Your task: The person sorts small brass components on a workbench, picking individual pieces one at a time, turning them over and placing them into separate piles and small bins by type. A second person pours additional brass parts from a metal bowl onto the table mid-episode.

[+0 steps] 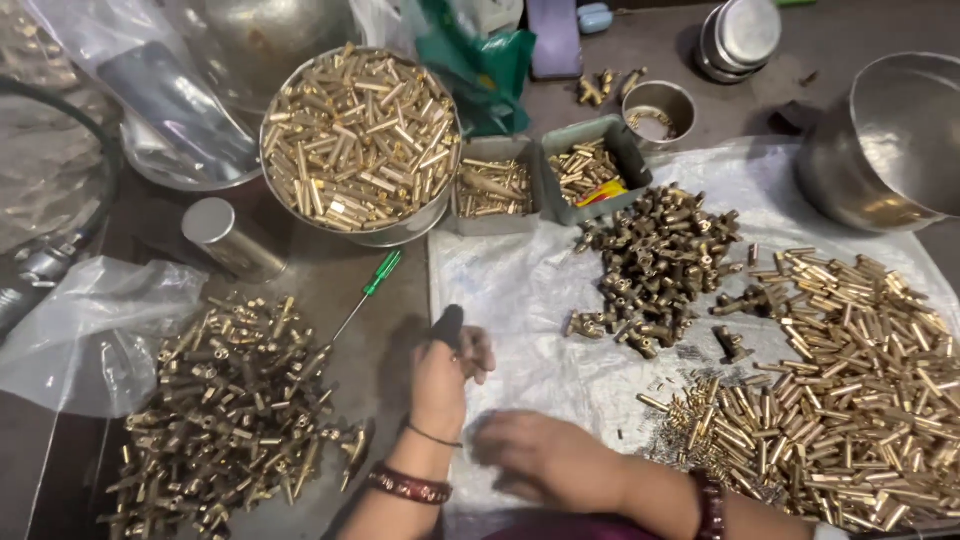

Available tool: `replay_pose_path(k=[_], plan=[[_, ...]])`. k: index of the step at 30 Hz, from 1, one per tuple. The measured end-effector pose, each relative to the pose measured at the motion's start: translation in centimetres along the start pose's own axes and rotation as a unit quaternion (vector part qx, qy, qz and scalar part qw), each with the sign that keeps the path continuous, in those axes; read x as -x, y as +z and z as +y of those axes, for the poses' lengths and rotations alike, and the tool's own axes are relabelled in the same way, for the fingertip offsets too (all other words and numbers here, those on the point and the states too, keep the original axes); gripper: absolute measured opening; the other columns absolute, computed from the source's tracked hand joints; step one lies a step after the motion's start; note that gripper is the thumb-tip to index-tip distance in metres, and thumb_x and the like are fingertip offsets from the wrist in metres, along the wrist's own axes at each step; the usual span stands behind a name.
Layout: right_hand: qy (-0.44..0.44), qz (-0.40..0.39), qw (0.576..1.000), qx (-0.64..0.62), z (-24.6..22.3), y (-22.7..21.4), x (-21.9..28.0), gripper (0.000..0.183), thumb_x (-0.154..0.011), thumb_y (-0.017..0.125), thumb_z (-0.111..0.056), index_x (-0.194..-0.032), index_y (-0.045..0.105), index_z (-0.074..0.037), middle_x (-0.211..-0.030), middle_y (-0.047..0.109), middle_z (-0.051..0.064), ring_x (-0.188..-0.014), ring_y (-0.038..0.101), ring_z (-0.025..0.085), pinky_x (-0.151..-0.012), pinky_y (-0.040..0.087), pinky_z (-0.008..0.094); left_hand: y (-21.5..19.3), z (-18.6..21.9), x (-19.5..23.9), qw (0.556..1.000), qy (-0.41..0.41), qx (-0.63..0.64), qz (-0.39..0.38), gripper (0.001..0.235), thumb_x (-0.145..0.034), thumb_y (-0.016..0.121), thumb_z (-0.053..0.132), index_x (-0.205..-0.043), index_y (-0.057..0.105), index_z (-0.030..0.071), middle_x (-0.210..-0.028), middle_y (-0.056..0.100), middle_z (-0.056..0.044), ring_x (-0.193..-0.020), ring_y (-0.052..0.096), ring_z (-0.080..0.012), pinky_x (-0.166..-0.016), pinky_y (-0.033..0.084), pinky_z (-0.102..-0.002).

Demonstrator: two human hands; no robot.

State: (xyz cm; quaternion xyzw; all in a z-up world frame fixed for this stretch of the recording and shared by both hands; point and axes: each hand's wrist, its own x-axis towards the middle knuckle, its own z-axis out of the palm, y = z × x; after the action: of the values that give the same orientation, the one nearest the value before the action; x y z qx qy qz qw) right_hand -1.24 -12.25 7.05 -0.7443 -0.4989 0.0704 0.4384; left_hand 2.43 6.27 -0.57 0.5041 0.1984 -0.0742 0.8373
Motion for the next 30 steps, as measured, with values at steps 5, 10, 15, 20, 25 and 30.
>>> replay_pose_path(k=[5, 10, 15, 20, 25, 30], plan=[[-0.015, -0.224, 0.97, 0.09, 1.9, 1.7, 1.3, 0.02, -0.097, 0.069, -0.015, -0.115, 0.07, -0.006, -0.115, 0.065, 0.011, -0.113, 0.063, 0.03, -0.099, 0.053, 0.039, 0.4, 1.5, 1.9, 0.994, 0.075, 0.078, -0.01, 0.046, -0.103, 0.053, 0.034, -0.078, 0.064, -0.002, -0.08, 0.072, -0.014, -0.069, 0.071, -0.0235, -0.057, 0.052, -0.032], [-0.008, -0.047, 0.986, 0.157, 2.4, -3.2, 7.0, 0.026, -0.085, 0.07, -0.013, -0.11, 0.071, -0.006, -0.12, 0.069, 0.011, -0.113, 0.066, 0.03, -0.096, 0.055, 0.038, -0.3, 1.2, 1.9, 0.999, 0.029, 0.013, 0.015, 0.026, -0.094, 0.053, 0.016, -0.092, 0.074, 0.0, -0.089, 0.075, -0.013, -0.082, 0.074, -0.0225, -0.067, 0.056, -0.032], [0.308, 0.098, 0.921, 0.218, 4.1, -7.5, 13.1, 0.023, -0.075, 0.077, -0.012, -0.098, 0.079, -0.012, -0.105, 0.073, 0.008, -0.101, 0.068, 0.029, -0.087, 0.055, 0.037, 3.0, 0.0, 3.8, 0.934, 0.212, -0.281, -0.066, 0.036, -0.073, 0.053, -0.005, -0.102, 0.073, 0.001, -0.1, 0.075, -0.014, -0.095, 0.07, -0.0263, -0.083, 0.056, -0.035], [0.33, 0.258, 0.907, 0.028, 1.6, -7.1, 9.9, 0.028, -0.084, 0.074, -0.016, -0.111, 0.076, -0.008, -0.122, 0.074, 0.008, -0.12, 0.067, 0.023, -0.106, 0.049, 0.038, 7.6, -1.1, 6.3, 0.579, 0.489, -0.595, -0.269, 0.015, -0.087, 0.059, 0.008, -0.091, 0.07, 0.0, -0.104, 0.07, -0.018, -0.117, 0.065, -0.036, -0.1, 0.049, -0.045], [0.302, 0.097, 0.942, -0.112, 0.9, -7.3, 7.5, 0.04, -0.084, 0.073, -0.014, -0.123, 0.073, -0.008, -0.132, 0.07, 0.01, -0.13, 0.061, 0.024, -0.11, 0.043, 0.039, 8.4, -1.4, 7.4, 0.474, 0.558, -0.599, -0.323, 0.016, -0.083, 0.06, 0.014, -0.076, 0.069, 0.002, -0.088, 0.069, -0.012, -0.105, 0.067, -0.0307, -0.104, 0.052, -0.044], [0.347, 0.052, 0.914, -0.201, 1.6, -7.2, 8.9, 0.041, -0.08, 0.077, -0.011, -0.121, 0.076, -0.007, -0.131, 0.066, 0.01, -0.129, 0.063, 0.025, -0.111, 0.044, 0.038, 8.6, -1.7, 7.6, 0.454, 0.584, -0.566, -0.365, 0.018, -0.081, 0.061, 0.017, -0.077, 0.069, 0.002, -0.086, 0.068, -0.012, -0.101, 0.067, -0.0285, -0.093, 0.055, -0.038]])
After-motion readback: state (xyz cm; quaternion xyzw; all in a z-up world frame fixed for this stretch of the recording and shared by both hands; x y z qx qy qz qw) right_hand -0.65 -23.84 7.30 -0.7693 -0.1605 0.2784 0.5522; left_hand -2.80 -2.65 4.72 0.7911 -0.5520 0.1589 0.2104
